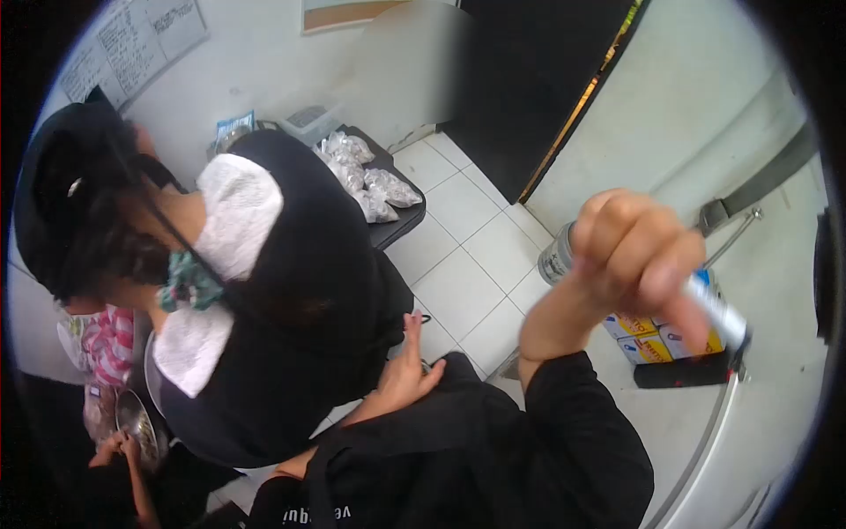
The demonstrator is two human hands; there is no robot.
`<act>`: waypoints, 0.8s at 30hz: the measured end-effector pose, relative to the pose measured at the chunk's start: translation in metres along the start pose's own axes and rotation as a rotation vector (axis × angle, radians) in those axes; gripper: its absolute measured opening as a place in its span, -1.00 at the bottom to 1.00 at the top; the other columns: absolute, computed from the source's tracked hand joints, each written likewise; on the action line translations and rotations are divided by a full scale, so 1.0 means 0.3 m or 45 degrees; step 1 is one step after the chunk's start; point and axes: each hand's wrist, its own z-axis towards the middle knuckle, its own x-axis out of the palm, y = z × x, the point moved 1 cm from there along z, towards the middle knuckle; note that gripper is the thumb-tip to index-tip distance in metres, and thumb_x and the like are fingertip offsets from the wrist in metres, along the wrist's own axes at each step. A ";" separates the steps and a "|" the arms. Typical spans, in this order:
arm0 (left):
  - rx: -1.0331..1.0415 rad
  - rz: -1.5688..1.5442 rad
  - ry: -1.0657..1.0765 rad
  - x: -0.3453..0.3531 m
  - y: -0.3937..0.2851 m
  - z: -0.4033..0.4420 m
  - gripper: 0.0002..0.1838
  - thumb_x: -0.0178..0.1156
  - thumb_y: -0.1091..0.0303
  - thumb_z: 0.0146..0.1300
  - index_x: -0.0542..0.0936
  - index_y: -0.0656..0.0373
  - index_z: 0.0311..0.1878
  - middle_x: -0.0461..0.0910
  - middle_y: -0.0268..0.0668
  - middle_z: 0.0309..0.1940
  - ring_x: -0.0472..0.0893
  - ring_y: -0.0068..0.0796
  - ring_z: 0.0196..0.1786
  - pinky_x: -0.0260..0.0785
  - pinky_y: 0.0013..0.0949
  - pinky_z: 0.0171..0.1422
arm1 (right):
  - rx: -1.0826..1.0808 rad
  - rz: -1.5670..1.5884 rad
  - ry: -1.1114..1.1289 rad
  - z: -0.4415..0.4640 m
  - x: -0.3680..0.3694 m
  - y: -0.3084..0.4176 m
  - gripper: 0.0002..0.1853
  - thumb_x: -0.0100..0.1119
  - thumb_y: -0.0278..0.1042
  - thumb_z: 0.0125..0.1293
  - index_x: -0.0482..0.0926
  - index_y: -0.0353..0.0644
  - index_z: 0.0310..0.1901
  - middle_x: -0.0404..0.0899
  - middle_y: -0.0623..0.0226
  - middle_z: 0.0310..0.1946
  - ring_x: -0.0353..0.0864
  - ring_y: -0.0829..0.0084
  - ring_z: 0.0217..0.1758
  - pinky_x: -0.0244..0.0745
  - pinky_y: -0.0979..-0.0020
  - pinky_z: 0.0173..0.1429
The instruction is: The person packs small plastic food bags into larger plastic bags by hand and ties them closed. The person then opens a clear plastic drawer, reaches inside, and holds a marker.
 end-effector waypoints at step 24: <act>-1.402 0.259 -0.681 0.073 -0.590 0.663 -0.79 0.14 0.23 0.26 0.62 0.14 -0.20 0.63 -0.12 -0.50 0.63 -0.11 -0.41 0.46 -0.21 -0.28 | 0.743 0.364 1.045 -0.462 -0.812 -0.870 -0.69 0.12 -0.56 0.04 0.58 -0.22 -0.12 0.59 0.19 -0.29 0.56 0.13 -0.17 0.45 0.27 -0.05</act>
